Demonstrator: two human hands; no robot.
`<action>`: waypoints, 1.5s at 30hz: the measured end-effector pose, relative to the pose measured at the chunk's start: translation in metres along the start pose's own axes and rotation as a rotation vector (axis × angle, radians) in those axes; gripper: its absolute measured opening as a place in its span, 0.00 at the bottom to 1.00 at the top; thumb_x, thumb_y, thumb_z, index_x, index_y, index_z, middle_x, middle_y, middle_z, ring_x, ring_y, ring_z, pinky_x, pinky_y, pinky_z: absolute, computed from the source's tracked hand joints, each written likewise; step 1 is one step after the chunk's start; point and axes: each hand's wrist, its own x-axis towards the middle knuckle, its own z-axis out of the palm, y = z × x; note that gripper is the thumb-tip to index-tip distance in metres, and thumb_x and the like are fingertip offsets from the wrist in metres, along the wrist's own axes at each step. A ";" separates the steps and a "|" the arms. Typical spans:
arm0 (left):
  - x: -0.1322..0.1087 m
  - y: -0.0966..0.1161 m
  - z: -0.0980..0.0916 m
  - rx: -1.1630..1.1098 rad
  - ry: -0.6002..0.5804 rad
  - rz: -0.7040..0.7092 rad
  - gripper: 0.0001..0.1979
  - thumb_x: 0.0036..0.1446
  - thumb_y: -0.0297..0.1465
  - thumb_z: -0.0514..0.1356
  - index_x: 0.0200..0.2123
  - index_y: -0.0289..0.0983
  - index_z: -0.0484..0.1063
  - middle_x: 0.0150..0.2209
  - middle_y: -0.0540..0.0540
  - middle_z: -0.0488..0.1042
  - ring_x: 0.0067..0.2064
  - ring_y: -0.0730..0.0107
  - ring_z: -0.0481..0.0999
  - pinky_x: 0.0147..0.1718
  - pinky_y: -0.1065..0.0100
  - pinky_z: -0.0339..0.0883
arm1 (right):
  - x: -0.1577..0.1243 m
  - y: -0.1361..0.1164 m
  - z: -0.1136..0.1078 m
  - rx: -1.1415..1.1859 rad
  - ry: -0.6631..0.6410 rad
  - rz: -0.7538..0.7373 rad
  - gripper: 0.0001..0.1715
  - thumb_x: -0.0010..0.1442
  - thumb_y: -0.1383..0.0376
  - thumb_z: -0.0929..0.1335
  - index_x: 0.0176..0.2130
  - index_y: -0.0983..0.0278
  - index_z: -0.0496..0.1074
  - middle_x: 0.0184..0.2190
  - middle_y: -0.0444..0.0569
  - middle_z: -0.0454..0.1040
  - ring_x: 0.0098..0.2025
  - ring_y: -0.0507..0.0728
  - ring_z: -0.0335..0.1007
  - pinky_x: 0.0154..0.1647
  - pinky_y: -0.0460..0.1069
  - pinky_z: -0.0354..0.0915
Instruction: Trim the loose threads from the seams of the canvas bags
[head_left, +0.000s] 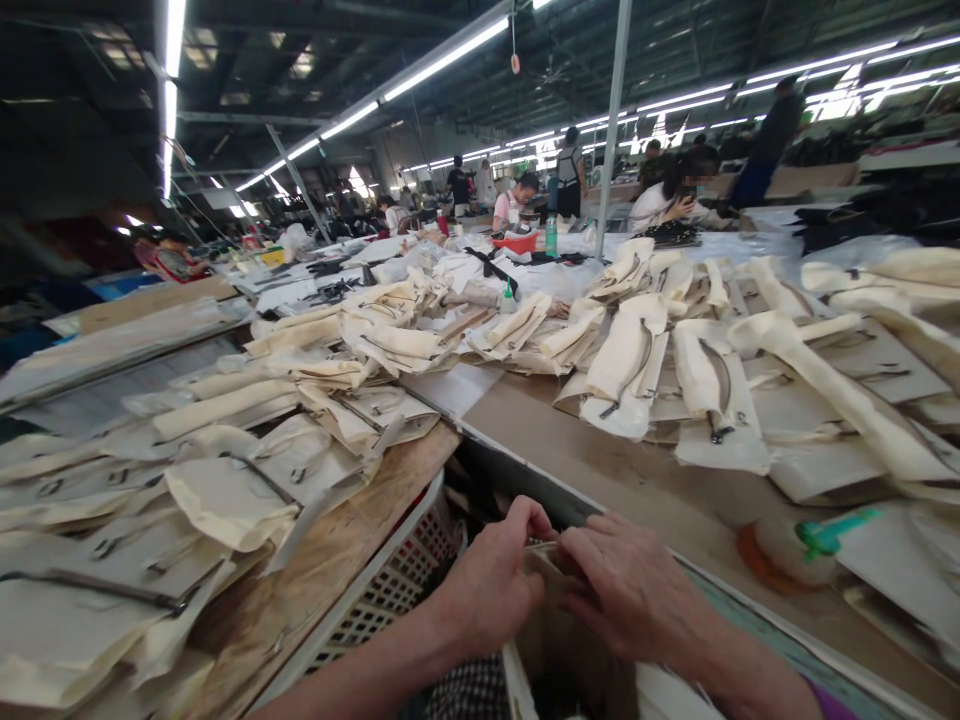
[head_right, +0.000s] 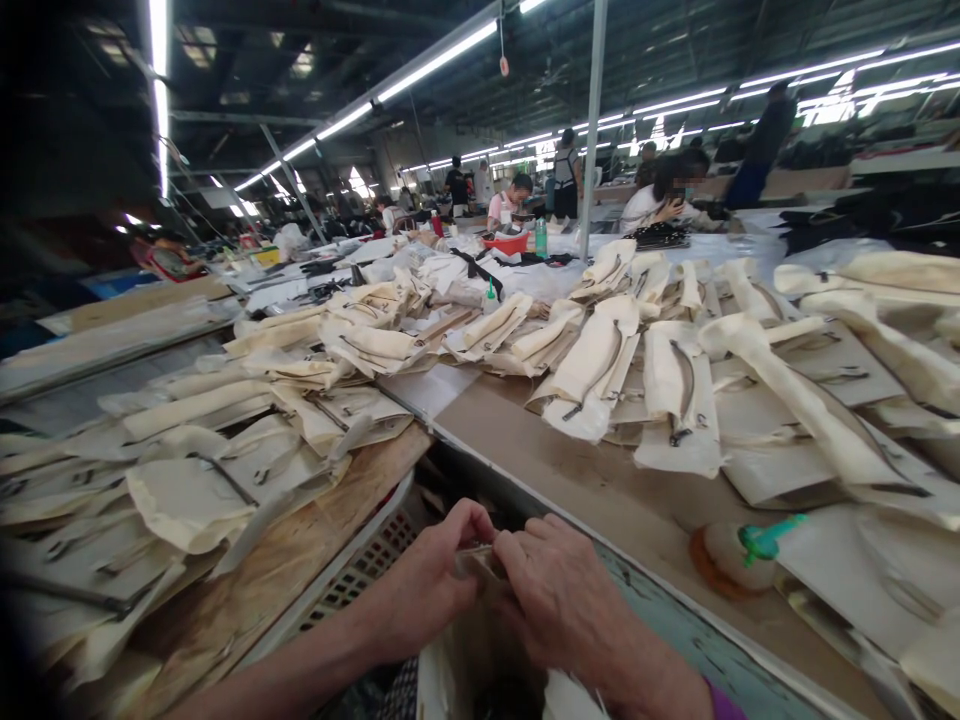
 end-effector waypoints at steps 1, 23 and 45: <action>0.000 -0.001 0.000 0.006 -0.004 -0.005 0.18 0.43 0.19 0.54 0.39 0.38 0.63 0.35 0.50 0.73 0.36 0.67 0.70 0.35 0.71 0.61 | 0.000 -0.001 0.001 -0.012 0.003 0.000 0.12 0.49 0.69 0.75 0.31 0.63 0.67 0.26 0.44 0.71 0.28 0.56 0.60 0.31 0.52 0.48; 0.000 -0.004 0.000 0.094 -0.012 -0.007 0.10 0.46 0.21 0.55 0.33 0.38 0.66 0.28 0.54 0.71 0.31 0.70 0.68 0.28 0.72 0.55 | 0.003 -0.010 -0.019 0.417 -0.178 0.226 0.18 0.45 0.76 0.75 0.21 0.66 0.62 0.36 0.42 0.64 0.40 0.54 0.60 0.38 0.49 0.56; 0.001 -0.003 -0.008 0.100 -0.045 -0.005 0.03 0.52 0.26 0.56 0.32 0.38 0.65 0.26 0.55 0.68 0.29 0.72 0.66 0.27 0.73 0.54 | -0.024 -0.001 0.016 0.181 0.064 0.219 0.05 0.56 0.71 0.66 0.32 0.62 0.71 0.39 0.50 0.69 0.36 0.56 0.70 0.32 0.48 0.67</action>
